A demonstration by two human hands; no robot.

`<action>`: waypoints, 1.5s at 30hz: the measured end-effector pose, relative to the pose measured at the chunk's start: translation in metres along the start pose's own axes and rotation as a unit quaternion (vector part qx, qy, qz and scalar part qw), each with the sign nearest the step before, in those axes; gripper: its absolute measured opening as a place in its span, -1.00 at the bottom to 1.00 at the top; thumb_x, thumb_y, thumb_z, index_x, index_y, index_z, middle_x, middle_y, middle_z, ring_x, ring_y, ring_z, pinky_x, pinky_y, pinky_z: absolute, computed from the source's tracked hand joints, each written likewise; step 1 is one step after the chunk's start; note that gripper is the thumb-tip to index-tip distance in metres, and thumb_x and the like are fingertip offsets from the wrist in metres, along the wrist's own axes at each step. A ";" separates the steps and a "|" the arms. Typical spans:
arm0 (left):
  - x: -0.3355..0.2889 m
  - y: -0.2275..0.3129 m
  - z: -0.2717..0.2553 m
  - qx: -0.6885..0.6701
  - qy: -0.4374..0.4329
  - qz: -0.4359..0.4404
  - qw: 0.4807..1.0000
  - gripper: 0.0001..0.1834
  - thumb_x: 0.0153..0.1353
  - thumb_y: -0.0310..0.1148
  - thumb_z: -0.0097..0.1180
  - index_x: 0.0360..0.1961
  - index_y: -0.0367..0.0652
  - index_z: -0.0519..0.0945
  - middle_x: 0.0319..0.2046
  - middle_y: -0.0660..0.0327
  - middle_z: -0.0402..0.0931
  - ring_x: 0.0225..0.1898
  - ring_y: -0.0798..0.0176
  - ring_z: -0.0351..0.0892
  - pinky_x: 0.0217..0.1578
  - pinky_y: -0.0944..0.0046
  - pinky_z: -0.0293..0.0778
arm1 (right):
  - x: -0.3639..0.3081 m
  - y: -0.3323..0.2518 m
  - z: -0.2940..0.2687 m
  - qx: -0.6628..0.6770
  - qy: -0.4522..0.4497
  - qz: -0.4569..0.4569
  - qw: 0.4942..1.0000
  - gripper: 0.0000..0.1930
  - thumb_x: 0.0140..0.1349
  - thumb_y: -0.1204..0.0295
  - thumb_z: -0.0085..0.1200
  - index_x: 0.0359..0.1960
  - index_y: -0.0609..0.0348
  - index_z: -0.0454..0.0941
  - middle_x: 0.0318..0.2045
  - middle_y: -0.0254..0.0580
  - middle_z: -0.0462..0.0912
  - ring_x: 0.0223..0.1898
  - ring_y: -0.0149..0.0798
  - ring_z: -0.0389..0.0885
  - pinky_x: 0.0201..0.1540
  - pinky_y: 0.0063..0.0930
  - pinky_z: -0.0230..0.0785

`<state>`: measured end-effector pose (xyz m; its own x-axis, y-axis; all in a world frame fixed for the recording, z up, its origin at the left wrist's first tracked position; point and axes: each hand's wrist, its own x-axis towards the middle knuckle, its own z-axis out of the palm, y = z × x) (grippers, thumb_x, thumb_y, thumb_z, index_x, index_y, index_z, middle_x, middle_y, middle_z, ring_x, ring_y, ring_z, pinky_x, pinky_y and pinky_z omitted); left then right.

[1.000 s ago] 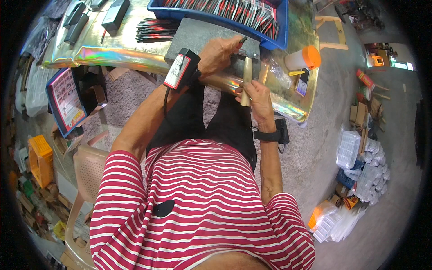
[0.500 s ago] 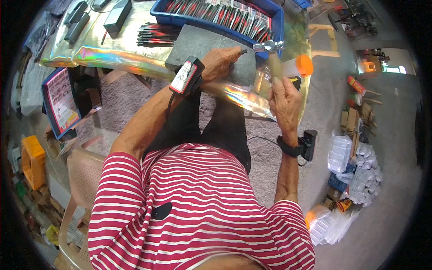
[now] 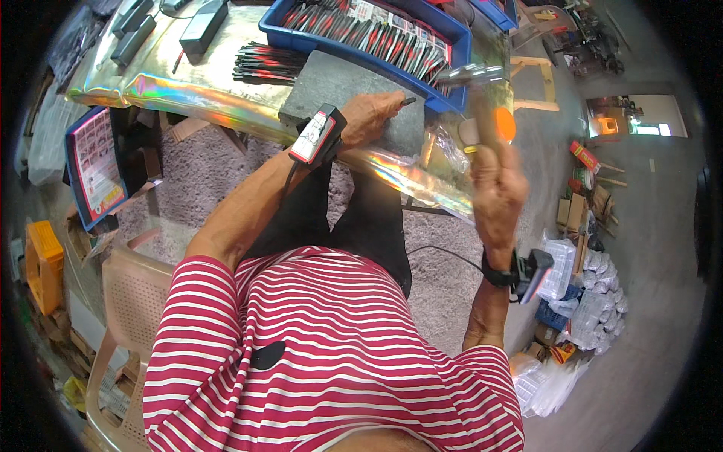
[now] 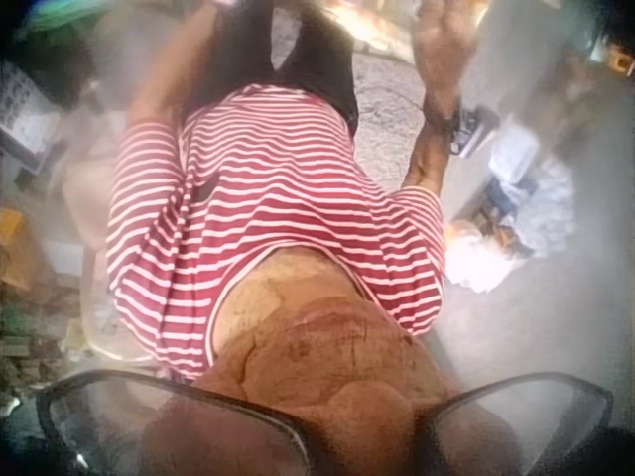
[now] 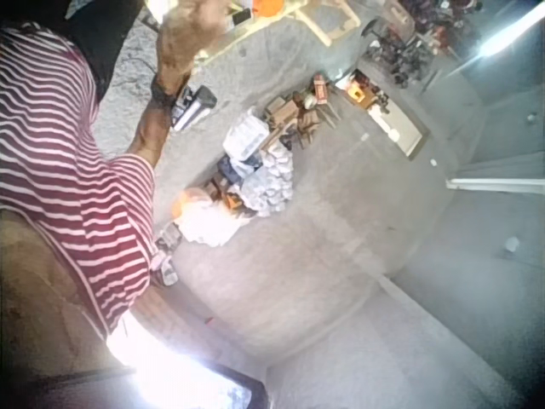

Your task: The person joins small metal rods with black plastic connectors, using a hammer to tap the pieces into place on a metal block before sorting the finished items.

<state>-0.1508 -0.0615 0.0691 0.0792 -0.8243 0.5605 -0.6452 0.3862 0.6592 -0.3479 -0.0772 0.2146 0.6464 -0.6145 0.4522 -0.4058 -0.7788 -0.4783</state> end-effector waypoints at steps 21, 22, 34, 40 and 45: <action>0.001 0.003 0.001 -0.011 0.016 -0.005 1.000 -0.89 0.00 -0.53 -0.16 -0.38 -0.26 0.28 -0.54 0.02 0.36 -0.50 -0.08 0.40 -0.51 0.14 0.32 | -0.005 0.007 0.016 -0.141 0.034 -0.210 0.967 -0.81 0.17 0.40 -0.12 -0.33 0.31 0.37 -0.70 -0.20 0.35 -0.67 -0.35 0.33 -0.62 -0.49 0.18; 0.002 0.002 0.000 -0.003 0.000 -0.016 1.000 -0.88 0.00 -0.52 -0.16 -0.38 -0.25 0.28 -0.53 0.02 0.36 -0.49 -0.07 0.40 -0.51 0.15 0.33 | -0.010 0.010 0.020 -0.143 0.036 -0.210 0.966 -0.81 0.17 0.40 -0.12 -0.33 0.31 0.37 -0.70 -0.20 0.35 -0.67 -0.35 0.33 -0.62 -0.49 0.18; 0.002 0.015 -0.006 0.076 -0.073 -0.081 0.991 -0.84 0.01 -0.56 -0.19 -0.32 -0.23 0.24 -0.47 0.03 0.36 -0.47 -0.09 0.40 -0.53 0.12 0.34 | -0.036 0.040 0.078 0.266 -0.066 0.322 0.906 -0.72 0.22 0.31 -0.20 -0.54 0.28 0.33 -0.75 -0.33 0.30 -0.78 -0.53 0.20 -0.78 -0.62 0.08; 0.015 -0.002 -0.018 -0.084 0.081 -0.108 0.987 -0.94 0.12 -0.47 -0.14 -0.42 -0.24 0.29 -0.71 0.20 0.27 -0.70 0.34 0.31 -0.67 0.35 0.28 | -0.052 0.052 0.106 0.467 -0.042 0.412 0.781 -0.73 0.20 0.25 -0.15 -0.43 0.26 0.37 -0.74 -0.33 0.34 -0.82 -0.58 0.18 -0.84 -0.74 0.04; 0.054 -0.040 -0.060 0.019 0.104 -0.215 0.971 -0.88 0.04 -0.42 -0.12 -0.45 -0.26 0.39 -0.60 -0.08 0.43 -0.49 -0.11 0.45 -0.47 0.06 0.35 | -0.052 0.056 0.106 0.463 -0.085 0.407 0.783 -0.63 0.22 0.19 -0.22 -0.41 0.35 0.31 -0.72 -0.22 0.37 -0.82 -0.52 0.28 -0.85 -0.70 0.18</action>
<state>-0.0751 -0.0962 0.1035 0.4957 -0.8034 0.3299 -0.5465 0.0067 0.8375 -0.3356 -0.0753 0.0843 0.5264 -0.7727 -0.3548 -0.1370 0.3348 -0.9323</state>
